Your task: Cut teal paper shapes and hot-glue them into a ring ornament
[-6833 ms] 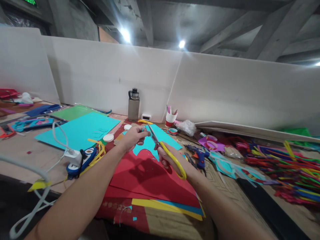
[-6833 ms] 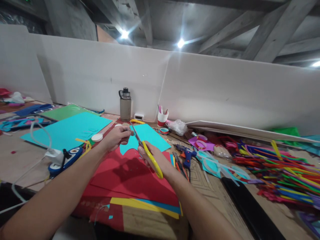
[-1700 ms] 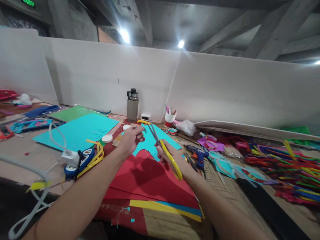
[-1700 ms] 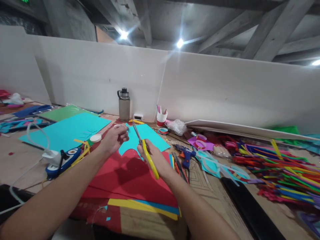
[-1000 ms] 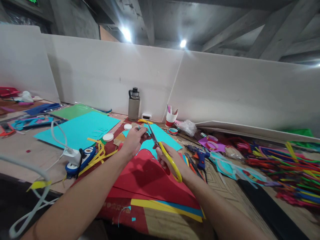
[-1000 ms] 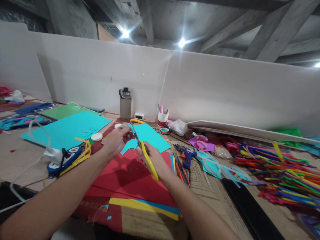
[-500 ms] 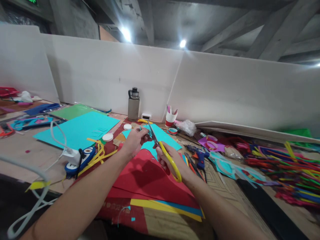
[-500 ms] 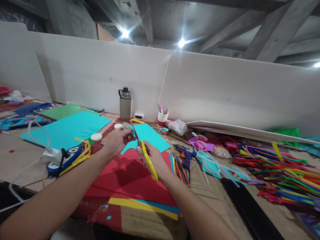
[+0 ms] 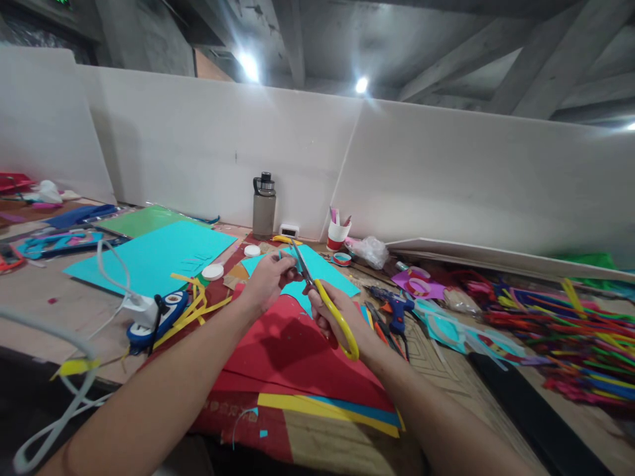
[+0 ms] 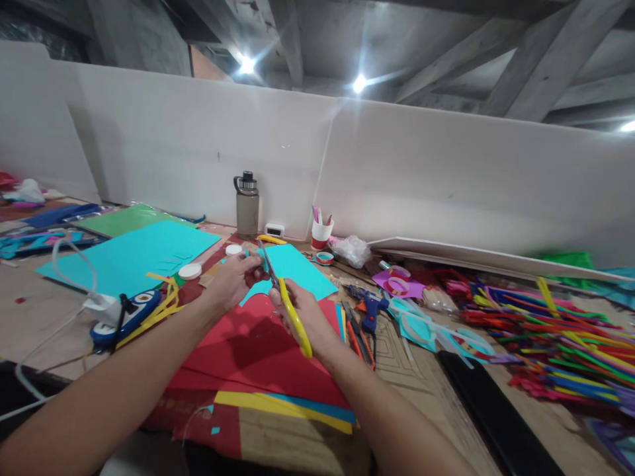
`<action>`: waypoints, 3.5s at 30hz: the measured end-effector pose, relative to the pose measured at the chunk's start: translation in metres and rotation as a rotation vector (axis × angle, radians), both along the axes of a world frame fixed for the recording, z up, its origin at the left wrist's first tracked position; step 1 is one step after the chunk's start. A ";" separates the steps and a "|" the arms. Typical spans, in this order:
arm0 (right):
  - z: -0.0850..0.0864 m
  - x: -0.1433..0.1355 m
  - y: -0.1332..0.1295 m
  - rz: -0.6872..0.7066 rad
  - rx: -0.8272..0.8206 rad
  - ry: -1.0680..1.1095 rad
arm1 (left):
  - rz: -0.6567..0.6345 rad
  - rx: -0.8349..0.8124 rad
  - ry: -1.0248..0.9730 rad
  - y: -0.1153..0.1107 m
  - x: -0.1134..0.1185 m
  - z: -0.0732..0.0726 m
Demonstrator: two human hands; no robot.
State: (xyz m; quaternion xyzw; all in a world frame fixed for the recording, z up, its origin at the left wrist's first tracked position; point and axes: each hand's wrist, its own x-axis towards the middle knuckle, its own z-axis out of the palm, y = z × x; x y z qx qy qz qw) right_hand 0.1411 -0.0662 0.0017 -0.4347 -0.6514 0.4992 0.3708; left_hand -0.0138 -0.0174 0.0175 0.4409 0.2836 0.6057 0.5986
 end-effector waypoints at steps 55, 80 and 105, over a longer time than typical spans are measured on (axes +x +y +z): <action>-0.007 -0.002 0.016 -0.228 0.021 0.455 | -0.119 0.054 0.146 -0.004 0.002 -0.004; -0.016 0.005 0.023 -0.344 -0.009 0.522 | -0.120 0.001 0.309 -0.005 0.013 -0.029; -0.020 -0.001 0.019 -0.410 0.055 0.344 | -0.186 0.060 0.408 -0.010 0.027 -0.041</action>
